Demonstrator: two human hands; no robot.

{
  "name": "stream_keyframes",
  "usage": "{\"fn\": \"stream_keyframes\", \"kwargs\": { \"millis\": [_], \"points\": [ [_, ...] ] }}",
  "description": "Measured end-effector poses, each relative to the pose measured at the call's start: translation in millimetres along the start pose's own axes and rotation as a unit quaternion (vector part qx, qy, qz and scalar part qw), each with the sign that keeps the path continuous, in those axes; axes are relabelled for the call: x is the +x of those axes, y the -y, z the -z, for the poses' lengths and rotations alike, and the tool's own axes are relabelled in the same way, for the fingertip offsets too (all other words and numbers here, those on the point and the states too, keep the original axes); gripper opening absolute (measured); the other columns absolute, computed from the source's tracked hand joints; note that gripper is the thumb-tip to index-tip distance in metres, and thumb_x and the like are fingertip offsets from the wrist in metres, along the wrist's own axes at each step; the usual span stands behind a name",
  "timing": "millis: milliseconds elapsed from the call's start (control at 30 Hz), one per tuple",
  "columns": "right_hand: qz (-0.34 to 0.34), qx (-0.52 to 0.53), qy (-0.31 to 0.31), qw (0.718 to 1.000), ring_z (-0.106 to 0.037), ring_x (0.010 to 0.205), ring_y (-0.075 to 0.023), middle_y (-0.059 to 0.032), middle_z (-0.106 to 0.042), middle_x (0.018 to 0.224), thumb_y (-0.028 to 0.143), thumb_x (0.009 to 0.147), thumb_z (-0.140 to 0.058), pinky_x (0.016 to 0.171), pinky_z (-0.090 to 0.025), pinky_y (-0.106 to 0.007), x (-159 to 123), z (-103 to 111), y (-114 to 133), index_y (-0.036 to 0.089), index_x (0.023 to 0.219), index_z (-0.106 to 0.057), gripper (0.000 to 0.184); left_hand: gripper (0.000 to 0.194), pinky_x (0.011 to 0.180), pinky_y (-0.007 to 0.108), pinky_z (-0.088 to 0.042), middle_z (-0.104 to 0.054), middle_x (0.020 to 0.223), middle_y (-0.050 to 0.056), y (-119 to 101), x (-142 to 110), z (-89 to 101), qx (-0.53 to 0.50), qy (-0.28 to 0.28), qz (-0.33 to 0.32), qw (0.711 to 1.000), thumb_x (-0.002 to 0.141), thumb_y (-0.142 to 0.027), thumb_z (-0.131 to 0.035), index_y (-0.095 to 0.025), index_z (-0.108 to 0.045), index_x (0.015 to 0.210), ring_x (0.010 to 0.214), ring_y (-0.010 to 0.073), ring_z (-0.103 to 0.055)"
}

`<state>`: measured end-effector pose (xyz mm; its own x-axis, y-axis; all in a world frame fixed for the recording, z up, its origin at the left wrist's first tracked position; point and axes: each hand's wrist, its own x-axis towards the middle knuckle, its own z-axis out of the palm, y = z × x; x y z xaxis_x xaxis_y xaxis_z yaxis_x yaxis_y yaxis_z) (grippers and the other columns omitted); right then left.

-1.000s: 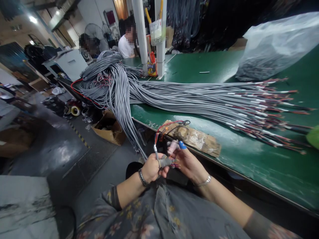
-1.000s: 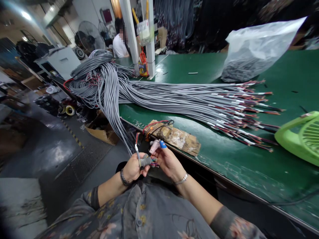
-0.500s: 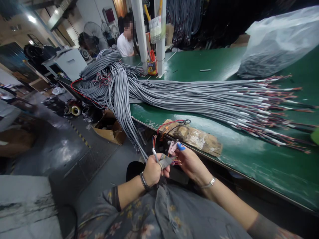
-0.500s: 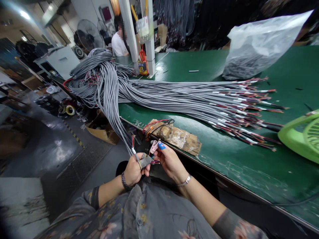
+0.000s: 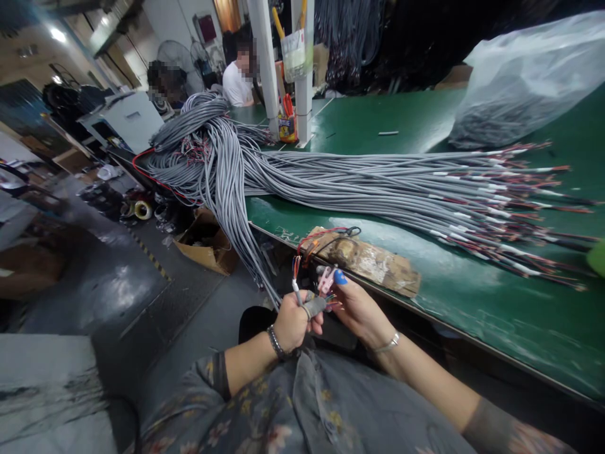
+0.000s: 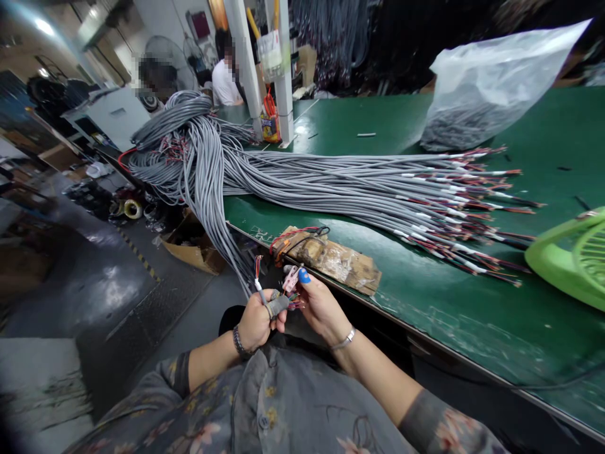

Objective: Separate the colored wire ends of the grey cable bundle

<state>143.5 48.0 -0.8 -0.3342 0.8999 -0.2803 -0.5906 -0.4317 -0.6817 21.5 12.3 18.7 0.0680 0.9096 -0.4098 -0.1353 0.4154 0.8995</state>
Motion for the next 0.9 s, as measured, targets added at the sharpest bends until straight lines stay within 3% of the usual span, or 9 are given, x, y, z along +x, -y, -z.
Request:
{"fn": "stream_keyframes", "kwargs": {
  "millis": [300,500,633,900],
  "points": [
    [-0.034,0.034,0.014,0.999,-0.051,0.056,-0.0140,-0.0009,-0.062,0.066,0.062,0.070,-0.069,0.052,-0.041,-0.027,-3.3,-3.0,2.6,0.020,0.074,-0.067,0.042,0.047,0.033,0.018,-0.022,-0.053,0.043,-0.001,1.5,-8.9,6.1,-0.002,-0.010,-0.009,1.000,0.058,-0.057,-0.071,-0.016,-0.049,0.050,0.031,0.0060,-0.046],
    [0.002,0.008,-0.021,1.000,-0.049,0.054,-0.0122,0.0009,-0.061,0.062,0.050,0.062,-0.080,0.051,-0.041,-0.025,-4.0,-3.1,2.6,0.019,0.071,-0.067,0.035,0.048,0.033,0.018,-0.023,-0.052,0.042,-0.002,4.6,-10.5,7.5,-0.023,-0.033,-0.035,0.999,0.059,-0.058,-0.071,-0.016,-0.050,0.051,0.031,0.0059,-0.046],
    [0.004,-0.008,-0.002,1.000,-0.050,0.055,-0.0124,0.0006,-0.060,0.062,0.052,0.067,-0.076,0.054,-0.043,-0.027,-6.2,-5.4,3.9,0.019,0.072,-0.067,0.034,0.048,0.033,0.017,-0.024,-0.053,0.044,-0.002,4.4,-7.8,5.7,-0.034,-0.044,-0.039,0.998,0.060,-0.059,-0.070,-0.016,-0.050,0.052,0.032,0.0051,-0.045],
    [-0.005,0.002,-0.005,1.000,-0.051,0.055,-0.0124,-0.0001,-0.063,0.062,0.059,0.056,-0.080,0.055,-0.043,-0.027,-1.4,-6.9,5.6,0.020,0.075,-0.073,0.045,0.046,0.033,0.018,-0.023,-0.049,0.044,-0.004,-0.4,-5.2,3.4,-0.057,-0.040,-0.021,0.997,0.058,-0.057,-0.071,-0.017,-0.048,0.055,0.032,0.0051,-0.044]
  ]
}}
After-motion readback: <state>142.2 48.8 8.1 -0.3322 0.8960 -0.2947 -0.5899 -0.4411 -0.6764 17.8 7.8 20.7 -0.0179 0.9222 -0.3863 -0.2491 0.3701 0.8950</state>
